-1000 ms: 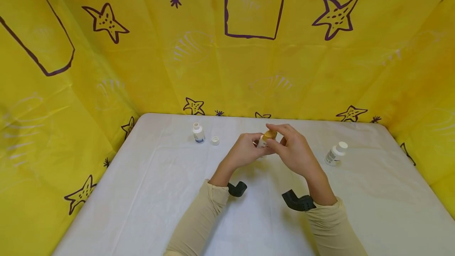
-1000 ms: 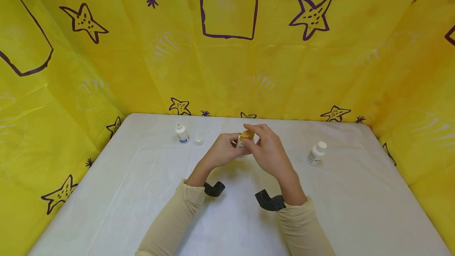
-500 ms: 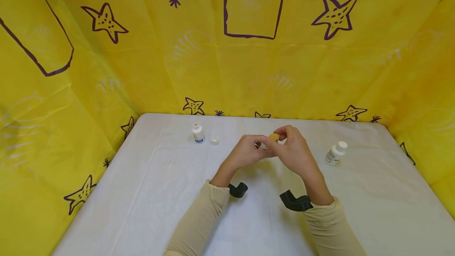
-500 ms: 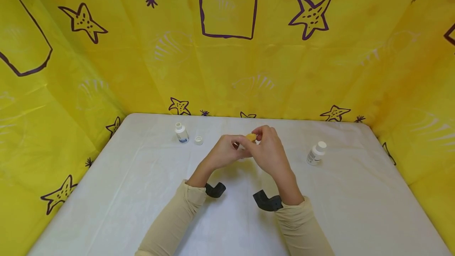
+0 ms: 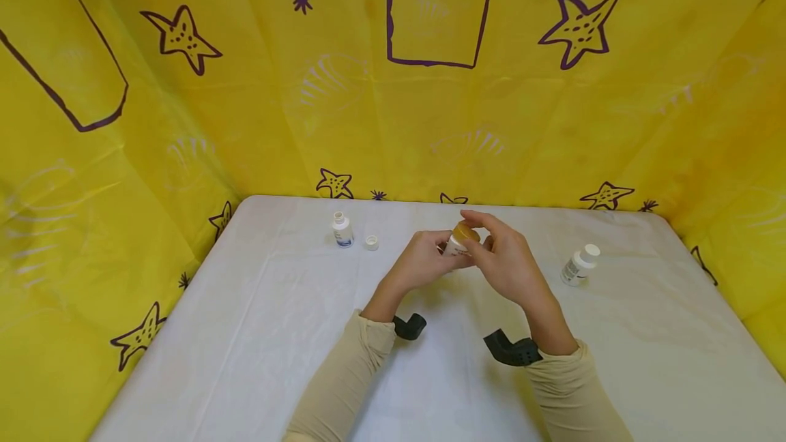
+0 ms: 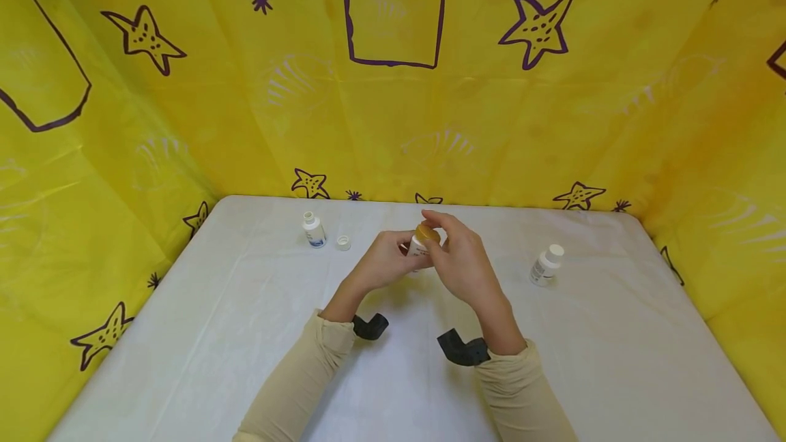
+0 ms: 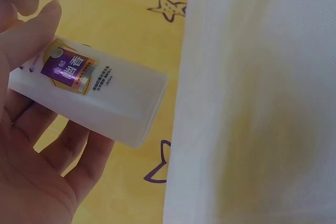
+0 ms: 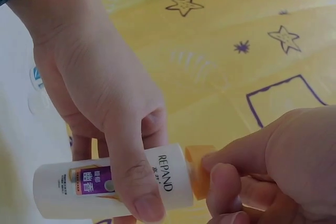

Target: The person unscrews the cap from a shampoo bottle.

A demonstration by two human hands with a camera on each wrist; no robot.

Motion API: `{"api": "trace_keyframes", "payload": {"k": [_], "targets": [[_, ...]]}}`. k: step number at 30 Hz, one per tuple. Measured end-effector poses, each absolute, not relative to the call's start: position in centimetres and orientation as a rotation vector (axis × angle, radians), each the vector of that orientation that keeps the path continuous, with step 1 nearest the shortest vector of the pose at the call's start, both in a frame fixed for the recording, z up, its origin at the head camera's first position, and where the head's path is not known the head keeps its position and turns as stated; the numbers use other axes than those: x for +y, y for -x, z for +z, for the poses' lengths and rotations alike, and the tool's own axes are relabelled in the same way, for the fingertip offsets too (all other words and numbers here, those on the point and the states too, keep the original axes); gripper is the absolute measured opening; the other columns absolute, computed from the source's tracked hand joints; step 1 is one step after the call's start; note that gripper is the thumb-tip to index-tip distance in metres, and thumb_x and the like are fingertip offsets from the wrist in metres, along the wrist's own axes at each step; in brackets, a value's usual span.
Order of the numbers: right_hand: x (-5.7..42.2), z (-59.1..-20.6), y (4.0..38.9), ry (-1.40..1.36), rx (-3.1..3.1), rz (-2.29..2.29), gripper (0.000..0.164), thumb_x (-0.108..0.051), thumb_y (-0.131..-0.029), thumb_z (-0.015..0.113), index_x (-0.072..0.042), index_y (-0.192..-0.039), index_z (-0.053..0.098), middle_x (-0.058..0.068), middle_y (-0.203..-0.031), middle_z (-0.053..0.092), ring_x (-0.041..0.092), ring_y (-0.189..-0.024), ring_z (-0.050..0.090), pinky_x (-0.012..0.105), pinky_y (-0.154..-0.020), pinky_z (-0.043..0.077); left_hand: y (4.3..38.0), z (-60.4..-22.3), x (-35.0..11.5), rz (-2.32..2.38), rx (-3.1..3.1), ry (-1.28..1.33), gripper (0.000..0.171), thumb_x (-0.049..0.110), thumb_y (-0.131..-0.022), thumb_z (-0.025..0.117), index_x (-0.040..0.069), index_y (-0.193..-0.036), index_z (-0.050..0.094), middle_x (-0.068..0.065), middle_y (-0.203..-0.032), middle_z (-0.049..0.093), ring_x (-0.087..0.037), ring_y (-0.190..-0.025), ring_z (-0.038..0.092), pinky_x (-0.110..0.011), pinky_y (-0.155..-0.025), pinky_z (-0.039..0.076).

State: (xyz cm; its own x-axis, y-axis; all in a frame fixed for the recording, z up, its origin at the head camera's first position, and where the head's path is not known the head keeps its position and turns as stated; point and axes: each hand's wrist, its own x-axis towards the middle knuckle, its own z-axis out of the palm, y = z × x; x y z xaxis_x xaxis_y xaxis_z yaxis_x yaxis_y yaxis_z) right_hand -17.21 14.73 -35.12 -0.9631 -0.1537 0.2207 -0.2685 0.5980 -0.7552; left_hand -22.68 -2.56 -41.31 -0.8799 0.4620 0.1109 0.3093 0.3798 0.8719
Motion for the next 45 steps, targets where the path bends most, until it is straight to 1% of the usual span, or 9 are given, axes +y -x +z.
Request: {"api": "trace_keyframes", "payload": {"k": [4, 7, 12, 18, 28, 32, 36, 40, 45], "targets": [[14.86, -35.15, 17.13, -0.400, -2.689, 1.295, 0.052, -0.009, -0.098, 0.066, -0.011, -0.147, 0.053, 0.014, -0.137, 0.065, 0.016, -0.061, 0.051, 0.025, -0.052, 0.044, 22.74, -41.42, -2.62, 1.519, 2.484, -0.726, 0.026, 0.042, -0.086, 0.082, 0.024, -0.103, 0.076, 0.007, -0.086, 0.073, -0.014, -0.072, 0.058, -0.025, -0.061, 0.047], [14.95, -35.18, 17.14, -0.390, -2.698, 1.278, 0.057, -0.015, -0.095, 0.072, -0.011, -0.148, 0.052, 0.015, -0.138, 0.062, 0.018, -0.066, 0.053, 0.025, -0.056, 0.046, 22.78, -41.48, -2.59, 1.506, 2.512, -0.771, 0.021, 0.040, -0.087, 0.081, 0.021, -0.094, 0.074, 0.007, -0.072, 0.061, -0.012, -0.068, 0.053, -0.022, -0.058, 0.041], [14.87, -35.32, 17.31, -0.323, -2.680, 1.219, 0.050, -0.024, -0.091, 0.079, -0.006, -0.135, 0.062, 0.016, -0.120, 0.062, 0.022, -0.075, 0.054, 0.029, -0.065, 0.048, 22.64, -41.36, -2.37, 1.500, 2.531, -0.813, 0.021, 0.043, -0.087, 0.081, 0.024, -0.089, 0.073, 0.007, -0.062, 0.040, -0.010, -0.063, 0.044, -0.022, -0.056, 0.032], [14.81, -35.43, 17.35, -0.317, -2.663, 1.165, 0.032, -0.022, -0.090, 0.079, -0.003, -0.114, 0.070, 0.014, -0.105, 0.063, 0.022, -0.080, 0.052, 0.029, -0.068, 0.046, 22.36, -41.12, -2.23, 1.500, 2.512, -0.825, 0.019, 0.044, -0.087, 0.080, 0.026, -0.091, 0.074, 0.007, -0.062, 0.039, -0.010, -0.064, 0.044, -0.023, -0.057, 0.033], [14.97, -35.24, 17.20, -0.436, -2.676, 1.184, 0.032, -0.014, -0.094, 0.073, -0.010, -0.127, 0.071, 0.010, -0.117, 0.065, 0.018, -0.069, 0.052, 0.026, -0.061, 0.047, 22.59, -41.24, -2.30, 1.488, 2.521, -0.792, 0.022, 0.042, -0.087, 0.081, 0.022, -0.087, 0.072, 0.007, -0.066, 0.052, -0.011, -0.067, 0.050, -0.022, -0.056, 0.037], [14.96, -35.07, 17.14, -0.425, -2.719, 1.198, 0.045, -0.019, -0.095, 0.073, -0.010, -0.138, 0.064, 0.014, -0.127, 0.063, 0.020, -0.072, 0.054, 0.027, -0.063, 0.049, 22.65, -41.40, -2.23, 1.490, 2.520, -0.799, 0.019, 0.038, -0.088, 0.081, 0.020, -0.090, 0.073, 0.007, -0.068, 0.054, -0.011, -0.067, 0.050, -0.021, -0.057, 0.038], [14.96, -34.81, 17.10, -0.281, -2.830, 1.214, 0.070, -0.041, -0.096, 0.071, -0.002, -0.149, 0.048, 0.023, -0.132, 0.053, 0.027, -0.085, 0.055, 0.032, -0.070, 0.047, 22.64, -41.57, -2.02, 1.505, 2.518, -0.843, 0.015, 0.033, -0.088, 0.081, 0.019, -0.092, 0.075, 0.006, -0.071, 0.057, -0.010, -0.067, 0.050, -0.020, -0.058, 0.039], [15.02, -34.72, 17.18, -0.126, -2.911, 1.218, 0.078, -0.057, -0.096, 0.063, 0.005, -0.141, 0.046, 0.027, -0.126, 0.049, 0.033, -0.099, 0.053, 0.035, -0.077, 0.045, 22.51, -41.61, -1.78, 1.505, 2.517, -0.852, 0.016, 0.036, -0.087, 0.082, 0.023, -0.092, 0.076, 0.007, -0.066, 0.048, -0.009, -0.064, 0.043, -0.021, -0.056, 0.033], [15.01, -35.01, 17.23, -0.117, -2.891, 1.167, 0.061, -0.052, -0.097, 0.064, 0.003, -0.122, 0.057, 0.023, -0.115, 0.054, 0.032, -0.100, 0.052, 0.036, -0.080, 0.043, 22.29, -41.65, -1.69, 1.473, 2.543, -0.821, 0.019, 0.041, -0.086, 0.081, 0.025, -0.091, 0.073, 0.007, -0.061, 0.032, -0.009, -0.059, 0.038, -0.022, -0.054, 0.029]]}}
